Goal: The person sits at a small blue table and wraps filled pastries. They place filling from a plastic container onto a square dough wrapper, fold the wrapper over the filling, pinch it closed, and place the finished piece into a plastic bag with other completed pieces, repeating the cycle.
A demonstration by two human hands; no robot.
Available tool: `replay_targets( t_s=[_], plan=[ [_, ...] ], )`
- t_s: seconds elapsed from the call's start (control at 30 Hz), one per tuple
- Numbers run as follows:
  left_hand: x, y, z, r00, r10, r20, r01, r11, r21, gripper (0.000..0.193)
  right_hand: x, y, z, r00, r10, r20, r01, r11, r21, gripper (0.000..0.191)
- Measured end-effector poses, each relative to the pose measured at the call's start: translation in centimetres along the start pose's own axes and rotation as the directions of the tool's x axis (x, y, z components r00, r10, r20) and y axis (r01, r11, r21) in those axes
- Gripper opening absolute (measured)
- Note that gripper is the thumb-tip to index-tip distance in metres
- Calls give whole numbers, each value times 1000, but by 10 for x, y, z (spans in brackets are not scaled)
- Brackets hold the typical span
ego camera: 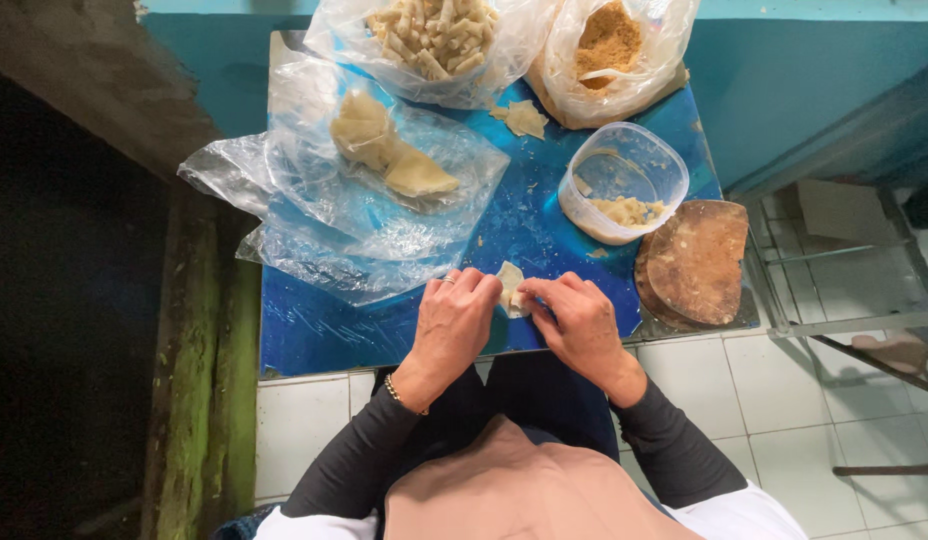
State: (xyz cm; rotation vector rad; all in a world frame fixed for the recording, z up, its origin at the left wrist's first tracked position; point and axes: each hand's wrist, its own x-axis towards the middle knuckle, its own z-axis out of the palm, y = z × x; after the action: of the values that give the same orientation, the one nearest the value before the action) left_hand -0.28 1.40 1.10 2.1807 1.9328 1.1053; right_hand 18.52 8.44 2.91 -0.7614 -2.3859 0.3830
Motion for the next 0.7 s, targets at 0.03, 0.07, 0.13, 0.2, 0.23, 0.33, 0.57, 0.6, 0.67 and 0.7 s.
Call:
replay_targets(
  t_s=[0.03, 0.07, 0.13, 0.2, 0.23, 0.33, 0.57, 0.6, 0.67, 0.7],
  plan=[
    [1, 1, 1, 1000, 12, 14, -12, 1000, 5, 7, 0, 0, 0, 1000, -13, 1, 13, 1000, -11, 24],
    [1, 1, 2, 1000, 18, 5, -18, 999, -40, 9, 0, 1, 0, 1000, -26, 3, 27, 999, -21, 24],
    [0, 2, 3, 999, 27, -16, -29, 991, -129, 14, 0, 1, 0, 999, -35, 9, 35, 999, -33, 25],
    [1, 2, 6, 1000, 11, -12, -13, 984, -175, 14, 0, 2, 0, 1000, -27, 16, 27, 999, -39, 26],
    [1, 2, 7, 1000, 3, -10, -5, 980, -198, 14, -1, 2, 0, 999, -42, 17, 42, 998, -35, 26],
    [3, 2, 9, 1000, -7, -12, 4, 973, -229, 11, -1, 3, -2, 997, -80, 20, 81, 996, -29, 26],
    [-4, 5, 6, 998, 46, -30, -52, 972, -229, 11, -3, 2, -5, 994, -105, 27, 106, 994, -34, 34],
    [-4, 5, 6, 999, 34, -20, -38, 969, -244, 10, -4, 1, -4, 993, -114, 21, 115, 992, -47, 33],
    [-4, 5, 4, 1000, 18, -7, -19, 963, -270, 10, -5, 0, -2, 989, -146, 5, 145, 985, -93, 30],
    [-4, 3, 3, 1000, 13, -5, -13, 960, -280, 11, -5, -1, -1, 987, -161, -2, 160, 980, -116, 29]
  ],
)
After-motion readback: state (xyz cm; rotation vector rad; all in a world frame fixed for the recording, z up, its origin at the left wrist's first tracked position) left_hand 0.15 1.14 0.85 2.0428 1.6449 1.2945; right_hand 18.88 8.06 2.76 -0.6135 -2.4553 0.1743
